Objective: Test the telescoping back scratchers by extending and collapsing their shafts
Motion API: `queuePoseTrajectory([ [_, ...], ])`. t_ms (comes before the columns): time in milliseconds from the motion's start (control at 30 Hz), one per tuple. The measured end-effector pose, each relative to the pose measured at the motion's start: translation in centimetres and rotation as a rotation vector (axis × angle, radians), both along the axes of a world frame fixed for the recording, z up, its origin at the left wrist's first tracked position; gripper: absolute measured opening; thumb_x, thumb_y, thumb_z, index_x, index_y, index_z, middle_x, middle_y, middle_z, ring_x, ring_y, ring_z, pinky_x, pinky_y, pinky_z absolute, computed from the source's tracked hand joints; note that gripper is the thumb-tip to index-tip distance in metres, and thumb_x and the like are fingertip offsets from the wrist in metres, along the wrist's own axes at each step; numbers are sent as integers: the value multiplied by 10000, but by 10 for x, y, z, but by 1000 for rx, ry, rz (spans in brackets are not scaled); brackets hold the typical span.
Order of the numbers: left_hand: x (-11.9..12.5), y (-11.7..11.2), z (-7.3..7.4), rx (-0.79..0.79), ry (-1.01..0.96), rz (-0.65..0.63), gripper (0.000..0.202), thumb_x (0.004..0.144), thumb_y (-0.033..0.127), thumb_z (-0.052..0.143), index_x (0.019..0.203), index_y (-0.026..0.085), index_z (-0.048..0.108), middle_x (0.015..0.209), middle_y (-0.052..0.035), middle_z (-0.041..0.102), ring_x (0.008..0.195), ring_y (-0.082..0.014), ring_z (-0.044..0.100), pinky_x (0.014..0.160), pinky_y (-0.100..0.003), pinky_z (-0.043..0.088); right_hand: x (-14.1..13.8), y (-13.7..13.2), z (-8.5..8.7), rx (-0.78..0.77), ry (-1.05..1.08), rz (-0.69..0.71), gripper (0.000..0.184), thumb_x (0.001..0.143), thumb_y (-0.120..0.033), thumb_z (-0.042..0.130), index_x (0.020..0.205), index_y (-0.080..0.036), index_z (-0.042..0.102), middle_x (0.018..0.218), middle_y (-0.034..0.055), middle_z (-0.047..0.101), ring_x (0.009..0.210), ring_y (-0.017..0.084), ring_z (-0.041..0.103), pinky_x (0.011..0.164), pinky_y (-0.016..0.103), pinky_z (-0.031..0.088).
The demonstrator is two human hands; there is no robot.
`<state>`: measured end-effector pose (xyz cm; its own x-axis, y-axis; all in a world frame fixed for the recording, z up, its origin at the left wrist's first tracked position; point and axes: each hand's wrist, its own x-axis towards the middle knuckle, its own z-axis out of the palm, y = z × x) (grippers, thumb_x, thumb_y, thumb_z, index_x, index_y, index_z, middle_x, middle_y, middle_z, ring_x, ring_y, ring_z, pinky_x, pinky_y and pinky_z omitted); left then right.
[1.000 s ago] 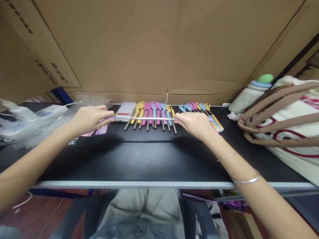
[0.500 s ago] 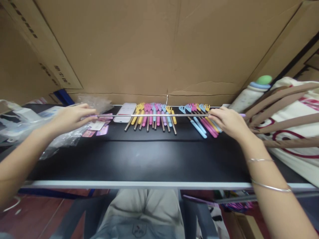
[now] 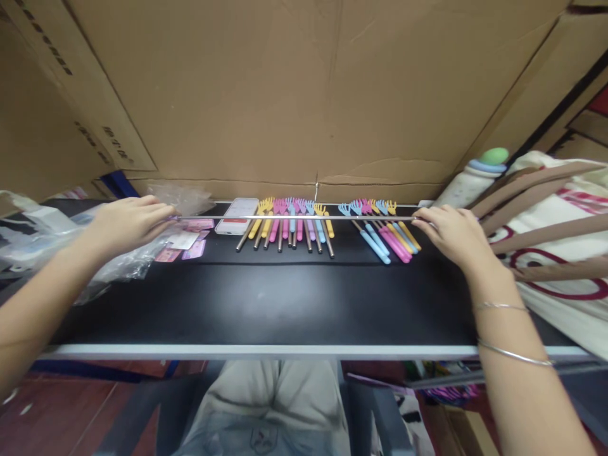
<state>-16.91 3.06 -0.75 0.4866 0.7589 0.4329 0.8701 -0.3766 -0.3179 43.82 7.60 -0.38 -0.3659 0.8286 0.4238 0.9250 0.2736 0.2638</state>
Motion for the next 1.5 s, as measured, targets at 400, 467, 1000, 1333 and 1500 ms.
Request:
queuePoseTrajectory([
  [400, -4, 7, -7, 2, 104, -69, 447, 939, 213, 134, 830, 216, 568, 657, -40, 482, 651, -191, 399, 763, -372, 365, -23, 5, -7, 23, -142, 46, 168, 900, -279, 497, 978, -188, 615, 889, 160, 676, 763, 204, 521, 692, 326, 294],
  [467, -7, 7, -8, 23, 174, -75, 433, 927, 162, 138, 852, 198, 563, 647, -42, 503, 648, -189, 422, 771, -366, 378, -24, 3, -6, 17, -169, 39, 187, 900, -268, 499, 1010, -181, 622, 894, 159, 673, 758, 202, 524, 684, 320, 299],
  [1000, 106, 3, -18, 186, 171, -297, 245, 886, 99, 370, 807, 178, 588, 636, -18, 619, 581, -148, 582, 581, -254, 396, -166, -23, -18, 115, -116, 346, 329, 970, -324, 336, 814, -187, 591, 676, 31, 648, 611, 146, 568, 542, 260, 267],
  [1333, 131, -4, -25, 157, 147, -289, 154, 873, 86, 428, 781, 164, 523, 616, -7, 607, 557, -145, 578, 524, -250, 332, -193, -30, -26, -3, 4, 442, 238, 970, -344, 371, 925, -187, 544, 681, 16, 682, 571, 148, 604, 498, 237, 265],
  [1500, 148, -10, -27, 170, 127, -366, 150, 894, 92, 420, 788, 164, 499, 594, 2, 581, 532, -143, 567, 530, -261, 333, -216, -39, -30, -31, -16, 421, 215, 952, -361, 424, 1019, -181, 521, 603, 8, 655, 529, 162, 608, 471, 236, 232],
])
